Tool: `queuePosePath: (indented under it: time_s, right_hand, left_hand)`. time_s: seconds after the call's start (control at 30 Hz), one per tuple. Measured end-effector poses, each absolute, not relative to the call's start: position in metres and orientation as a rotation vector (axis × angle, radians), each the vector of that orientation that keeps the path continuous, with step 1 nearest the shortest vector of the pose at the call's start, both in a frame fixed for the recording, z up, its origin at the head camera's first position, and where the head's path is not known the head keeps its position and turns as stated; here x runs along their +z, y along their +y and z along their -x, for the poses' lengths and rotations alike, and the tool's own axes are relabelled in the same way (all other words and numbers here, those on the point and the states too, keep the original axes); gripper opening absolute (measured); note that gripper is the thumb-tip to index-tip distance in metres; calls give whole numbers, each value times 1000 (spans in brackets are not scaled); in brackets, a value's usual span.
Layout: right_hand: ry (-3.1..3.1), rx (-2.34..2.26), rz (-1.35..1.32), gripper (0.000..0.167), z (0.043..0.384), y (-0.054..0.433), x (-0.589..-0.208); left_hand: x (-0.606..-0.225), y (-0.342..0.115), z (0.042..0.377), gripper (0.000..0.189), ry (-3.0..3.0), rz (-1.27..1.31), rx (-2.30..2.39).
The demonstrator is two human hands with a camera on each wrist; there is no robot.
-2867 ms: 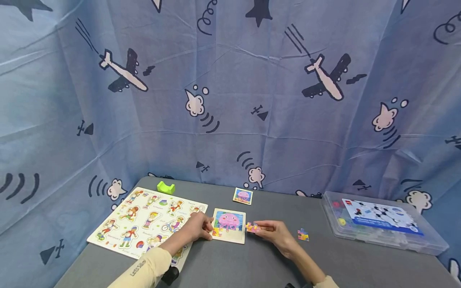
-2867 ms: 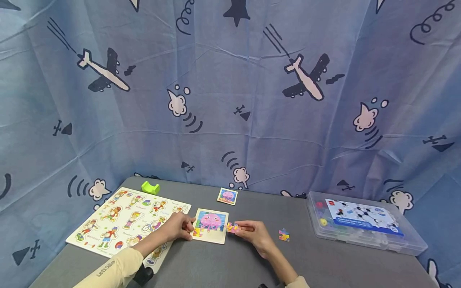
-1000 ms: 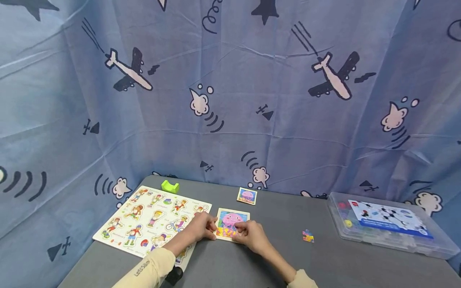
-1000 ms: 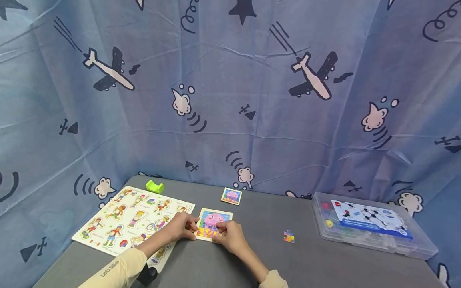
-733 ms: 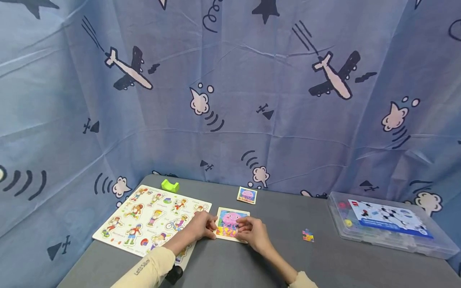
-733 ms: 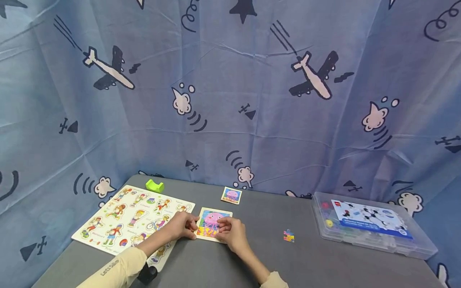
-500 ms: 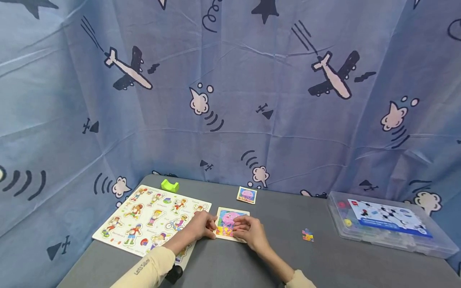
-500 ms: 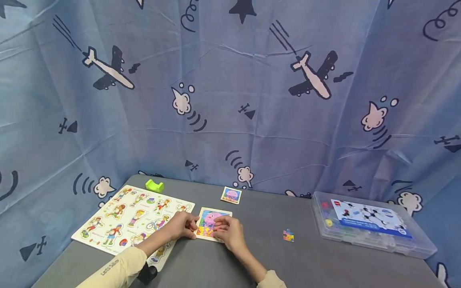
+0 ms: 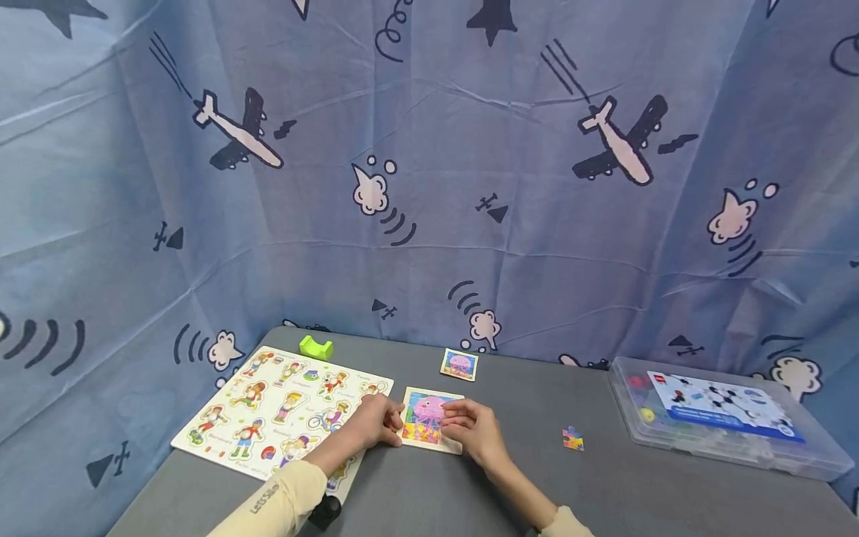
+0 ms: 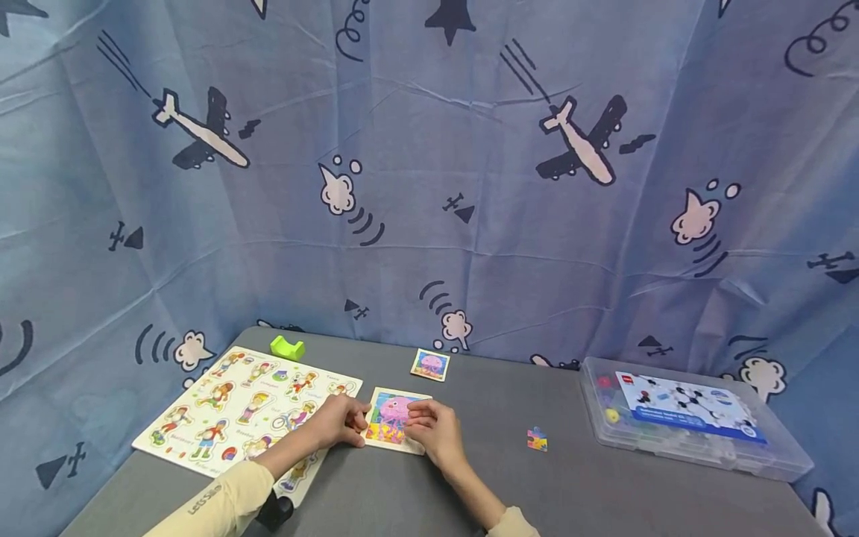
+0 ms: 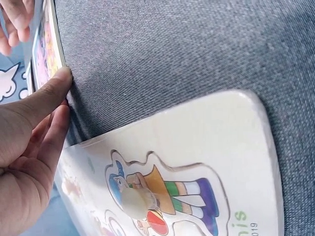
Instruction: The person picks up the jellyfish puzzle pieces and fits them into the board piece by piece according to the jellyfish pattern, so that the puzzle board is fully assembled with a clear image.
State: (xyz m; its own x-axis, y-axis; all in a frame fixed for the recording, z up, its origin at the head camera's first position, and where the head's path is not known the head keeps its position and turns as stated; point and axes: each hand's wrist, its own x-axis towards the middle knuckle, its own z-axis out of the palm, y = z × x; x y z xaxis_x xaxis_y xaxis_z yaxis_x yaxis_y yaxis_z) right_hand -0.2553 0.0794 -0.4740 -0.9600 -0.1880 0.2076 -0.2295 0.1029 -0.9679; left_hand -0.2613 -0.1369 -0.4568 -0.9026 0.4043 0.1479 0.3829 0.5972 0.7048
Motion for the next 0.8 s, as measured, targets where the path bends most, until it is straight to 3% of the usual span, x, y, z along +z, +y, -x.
queuePosePath:
  time_s: [0.17,0.33,0.8]
  right_hand:
    - [-2310,2003,-311,32,256,100,-474]
    - [-2379,1876,-173,30,255,124,-475]
    - [-2378,1818,-76,33,250,192,-475]
  left_hand:
    - [-469,-140,269,21,2839,-788,1158]
    - [-455,-136,261,20,2810,-712,1171]
    - [-449,-130,257,19,2803,-650,1154]
